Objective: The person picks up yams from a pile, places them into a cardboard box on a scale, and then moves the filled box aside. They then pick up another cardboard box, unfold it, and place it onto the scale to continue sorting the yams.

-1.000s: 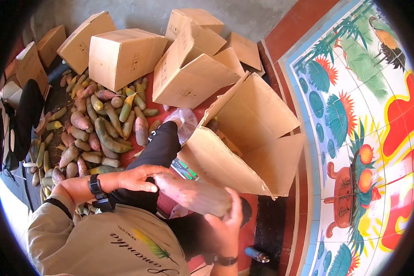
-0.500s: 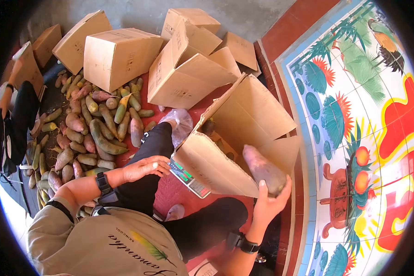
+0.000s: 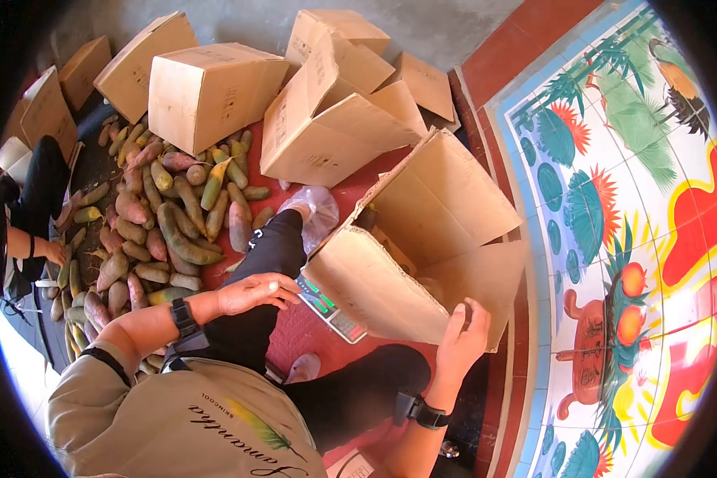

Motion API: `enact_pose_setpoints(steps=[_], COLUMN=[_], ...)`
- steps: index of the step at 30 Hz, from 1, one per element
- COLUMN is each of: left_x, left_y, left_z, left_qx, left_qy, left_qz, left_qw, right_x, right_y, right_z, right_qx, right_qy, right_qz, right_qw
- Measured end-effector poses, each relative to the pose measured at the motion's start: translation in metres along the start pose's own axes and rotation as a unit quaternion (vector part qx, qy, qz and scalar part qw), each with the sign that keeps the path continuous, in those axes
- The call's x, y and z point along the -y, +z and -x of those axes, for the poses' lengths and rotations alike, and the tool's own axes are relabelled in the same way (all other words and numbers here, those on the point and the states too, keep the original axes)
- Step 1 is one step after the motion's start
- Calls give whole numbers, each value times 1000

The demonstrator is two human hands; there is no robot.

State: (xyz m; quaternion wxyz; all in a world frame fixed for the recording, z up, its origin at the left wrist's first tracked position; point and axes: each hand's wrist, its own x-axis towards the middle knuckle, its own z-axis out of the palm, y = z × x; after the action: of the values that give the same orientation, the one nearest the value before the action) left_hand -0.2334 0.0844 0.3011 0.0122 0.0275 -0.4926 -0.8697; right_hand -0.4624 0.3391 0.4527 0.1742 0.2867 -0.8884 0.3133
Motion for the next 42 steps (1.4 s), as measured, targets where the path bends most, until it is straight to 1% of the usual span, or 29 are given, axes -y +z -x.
enact_pose_setpoints(steps=[7,9,13,15,16,18,19,21,22,24,26,29,33,34,36,37,39,42], left_x=[1,4,4,5,5,5,6,7,7,7,5,5,-1,-1,-1,-1,1,5], left_y=[0,-1,-2,-2,-2,-2,-2,-3,-3,-3,-1,1,6,7,7,7,7,7], left_z=[0,-1,0,0,1,1,1,1,1,1,2,2,2,2,2,2,0,0], left_qx=[3,13,11,14,14,6,6,3,4,0,-2,-2,1,3,-3,-1,-4,-6], left_qy=[1,7,6,13,14,10,10,6,5,7,10,17,19,18,14,12,13,19], left_qz=[-15,-23,-35,-29,-30,-30,-31,-30,-31,-32,-41,-53,-64,-65,-70,-71,-65,-67], left_qw=[1000,1000,999,999,999,999,999,1000,1000,999,999,998,998,998,997,997,998,998], right_x=[0,-5,-1,-2,-1,1,2,3,1,-6,-14,-30,-49,-49,-47,-44,-37,-28], right_y=[4,5,4,4,3,-1,-4,-9,-10,-12,-8,4,31,33,35,36,38,41], right_z=[10,12,16,19,21,27,30,38,43,55,69,91,124,128,130,131,132,140], right_qx=[-24,-38,-37,-60,-60,-90,-91,-133,-133,-171,-178,-118,-13,37,45,43,72,118], right_qy=[-41,-75,-102,-145,-145,-201,-200,-224,-222,-250,-253,-232,-148,-116,-82,-79,-58,-51], right_qz=[22,26,30,47,47,86,86,109,109,106,92,69,32,27,8,8,-11,5], right_qw=[999,996,994,987,986,972,972,959,960,947,947,963,988,992,996,996,996,992])
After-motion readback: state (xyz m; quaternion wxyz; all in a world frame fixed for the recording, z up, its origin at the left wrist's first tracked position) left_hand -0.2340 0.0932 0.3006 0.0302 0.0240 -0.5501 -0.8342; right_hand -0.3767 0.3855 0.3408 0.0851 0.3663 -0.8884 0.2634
